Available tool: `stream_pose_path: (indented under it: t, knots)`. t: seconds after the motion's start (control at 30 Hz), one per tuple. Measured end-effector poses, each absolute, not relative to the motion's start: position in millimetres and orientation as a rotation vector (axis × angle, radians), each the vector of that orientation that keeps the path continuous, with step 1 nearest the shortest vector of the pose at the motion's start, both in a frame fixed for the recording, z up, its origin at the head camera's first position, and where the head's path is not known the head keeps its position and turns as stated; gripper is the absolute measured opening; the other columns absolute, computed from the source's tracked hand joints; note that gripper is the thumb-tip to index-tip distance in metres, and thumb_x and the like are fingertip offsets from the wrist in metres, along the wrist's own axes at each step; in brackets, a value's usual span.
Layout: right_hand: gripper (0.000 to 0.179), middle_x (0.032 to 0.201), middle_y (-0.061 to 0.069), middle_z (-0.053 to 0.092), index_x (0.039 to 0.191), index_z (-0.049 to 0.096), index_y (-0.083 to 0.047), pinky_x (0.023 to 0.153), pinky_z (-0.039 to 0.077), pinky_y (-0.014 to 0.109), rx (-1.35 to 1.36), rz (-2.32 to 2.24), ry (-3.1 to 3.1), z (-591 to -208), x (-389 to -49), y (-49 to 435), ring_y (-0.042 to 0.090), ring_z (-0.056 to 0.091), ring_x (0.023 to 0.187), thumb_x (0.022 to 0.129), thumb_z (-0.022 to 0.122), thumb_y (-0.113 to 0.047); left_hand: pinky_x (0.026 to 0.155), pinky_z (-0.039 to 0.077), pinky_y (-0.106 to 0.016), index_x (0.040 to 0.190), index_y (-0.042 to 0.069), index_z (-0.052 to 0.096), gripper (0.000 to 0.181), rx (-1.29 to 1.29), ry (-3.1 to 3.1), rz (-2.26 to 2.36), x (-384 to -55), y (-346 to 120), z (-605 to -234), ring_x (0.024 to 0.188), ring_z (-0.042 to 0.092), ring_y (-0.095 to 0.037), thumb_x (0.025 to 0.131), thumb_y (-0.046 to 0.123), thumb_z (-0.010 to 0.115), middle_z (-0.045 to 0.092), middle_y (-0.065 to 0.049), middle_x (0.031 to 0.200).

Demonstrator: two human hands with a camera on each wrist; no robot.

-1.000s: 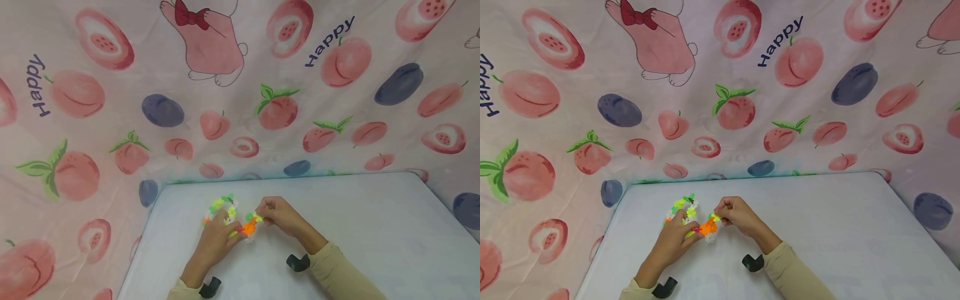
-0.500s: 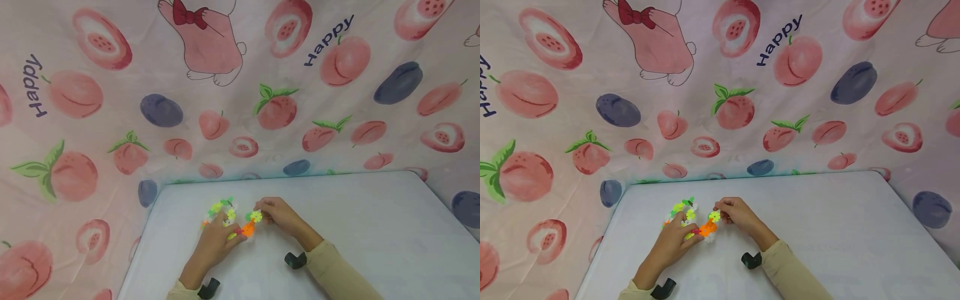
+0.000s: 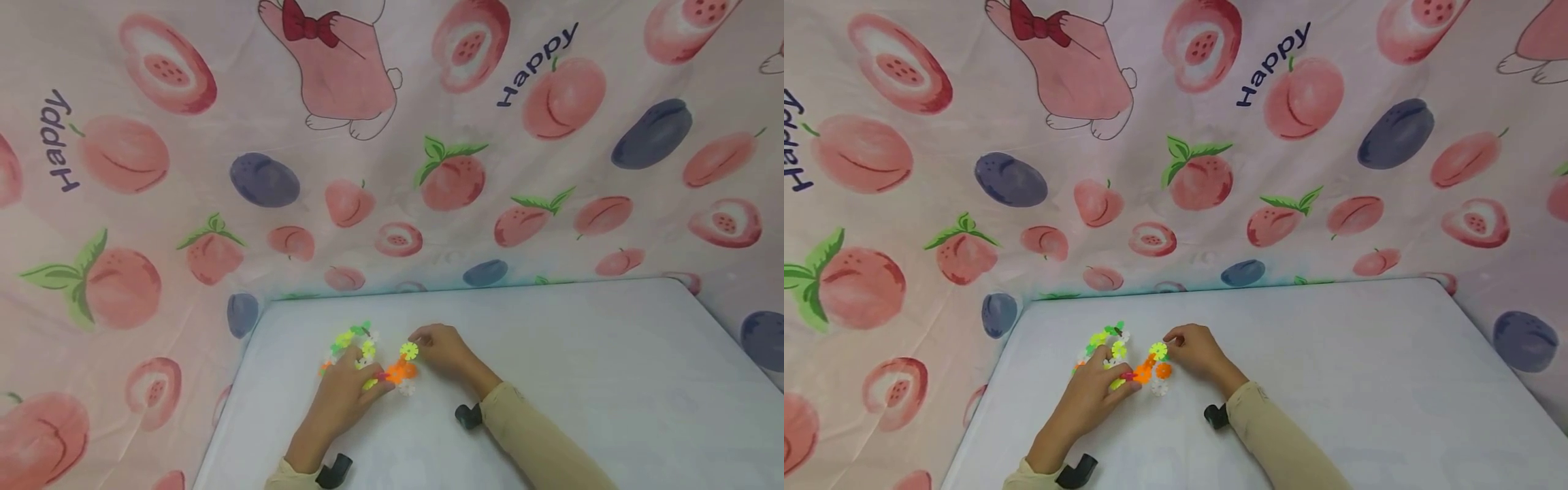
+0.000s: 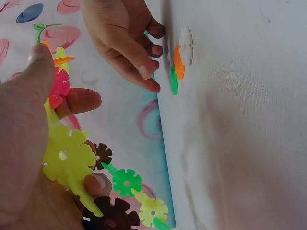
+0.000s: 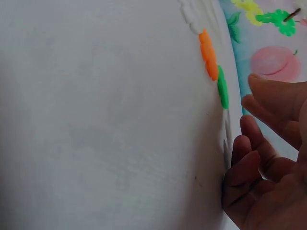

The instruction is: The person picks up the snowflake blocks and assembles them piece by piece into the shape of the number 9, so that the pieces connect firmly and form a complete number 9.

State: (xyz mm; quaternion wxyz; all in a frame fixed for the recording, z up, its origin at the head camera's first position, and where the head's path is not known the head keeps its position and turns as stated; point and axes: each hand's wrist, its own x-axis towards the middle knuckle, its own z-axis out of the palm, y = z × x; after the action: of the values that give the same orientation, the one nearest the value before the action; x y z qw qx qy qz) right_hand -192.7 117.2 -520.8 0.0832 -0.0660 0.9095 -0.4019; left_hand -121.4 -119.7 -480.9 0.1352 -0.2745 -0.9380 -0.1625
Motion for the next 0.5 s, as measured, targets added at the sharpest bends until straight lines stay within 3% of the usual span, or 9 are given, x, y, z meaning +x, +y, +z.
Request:
stream_pose_path:
  t: [0.5]
  knots:
    - [0.024, 0.096, -0.003, 0.066, 0.103, 0.074, -0.023, 0.084, 0.054, 0.039, -0.278, -0.932, 2.809, -527.0, -198.1, 110.5, 0.016, 0.060, 0.090, 0.082, 0.085, -0.020, 0.057, 0.029, -0.020, 0.090, 0.026, 0.068, 0.029, -0.766, -2.767, -0.486, -120.7, -122.8, -482.2, 0.067, 0.036, -0.010, 0.085, 0.054, 0.075, 0.046, -0.003, 0.096]
